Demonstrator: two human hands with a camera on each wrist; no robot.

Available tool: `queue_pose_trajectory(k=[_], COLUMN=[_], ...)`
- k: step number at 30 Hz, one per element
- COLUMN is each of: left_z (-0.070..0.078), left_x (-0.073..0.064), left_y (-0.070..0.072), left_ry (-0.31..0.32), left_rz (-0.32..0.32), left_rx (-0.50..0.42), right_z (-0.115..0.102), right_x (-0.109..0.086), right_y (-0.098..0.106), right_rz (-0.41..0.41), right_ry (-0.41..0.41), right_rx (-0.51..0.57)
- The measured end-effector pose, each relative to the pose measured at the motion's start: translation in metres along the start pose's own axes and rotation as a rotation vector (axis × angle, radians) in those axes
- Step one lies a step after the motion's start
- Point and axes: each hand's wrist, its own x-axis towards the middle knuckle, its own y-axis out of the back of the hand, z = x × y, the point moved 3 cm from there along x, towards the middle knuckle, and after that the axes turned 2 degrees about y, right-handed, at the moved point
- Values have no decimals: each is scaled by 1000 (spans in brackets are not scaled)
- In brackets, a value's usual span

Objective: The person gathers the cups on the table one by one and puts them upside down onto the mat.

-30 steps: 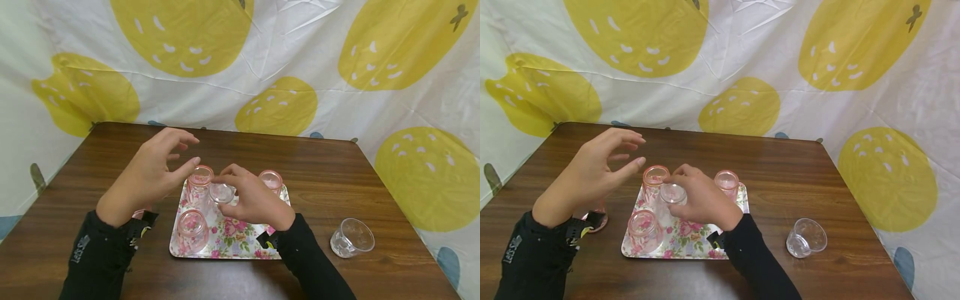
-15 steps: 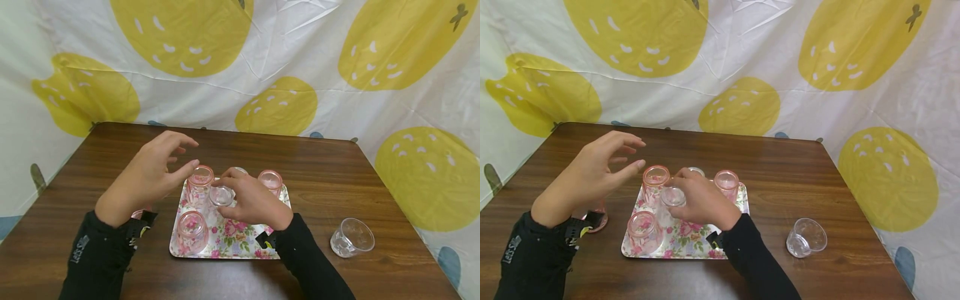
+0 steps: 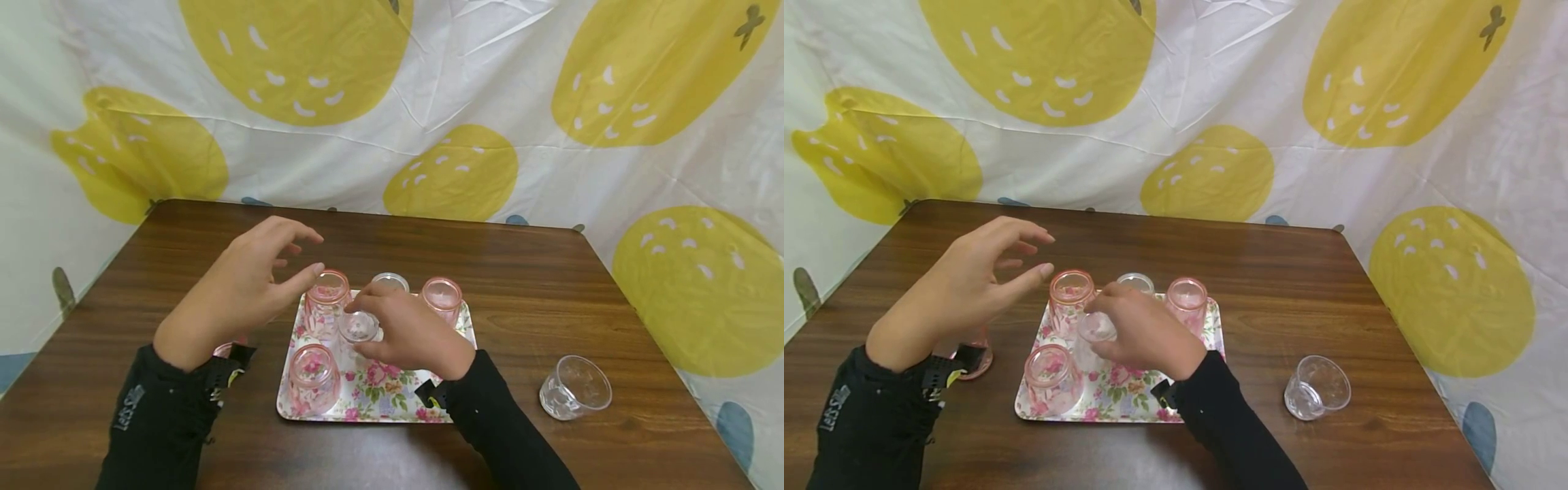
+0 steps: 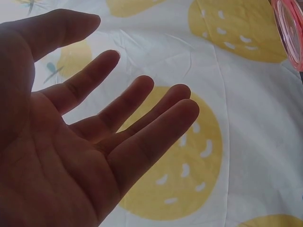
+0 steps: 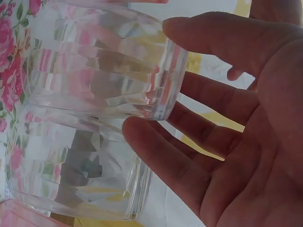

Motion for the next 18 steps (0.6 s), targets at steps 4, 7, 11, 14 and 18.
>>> queue_pose_trajectory(k=[4,7,11,14,18], left_z=[0,-1,-1,-1,-1], left_x=[0,0,0,0,-1], left_y=[0,1,1,1,2], left_ry=[11,18,20,19,24], left_rz=[-7,-11,-11,-13,-20], left_rx=[-1,-1,1,0,12], right_z=[0,-1,-1,-1,-1], right_x=[1,2,3,3,3], right_y=[-4,-6,-7,-7,-7], right_rz=[-11,-21,-23,-22,-25], right_ry=[24,31,27,20,12], right_rx=[0,-1,-11,-13,-2])
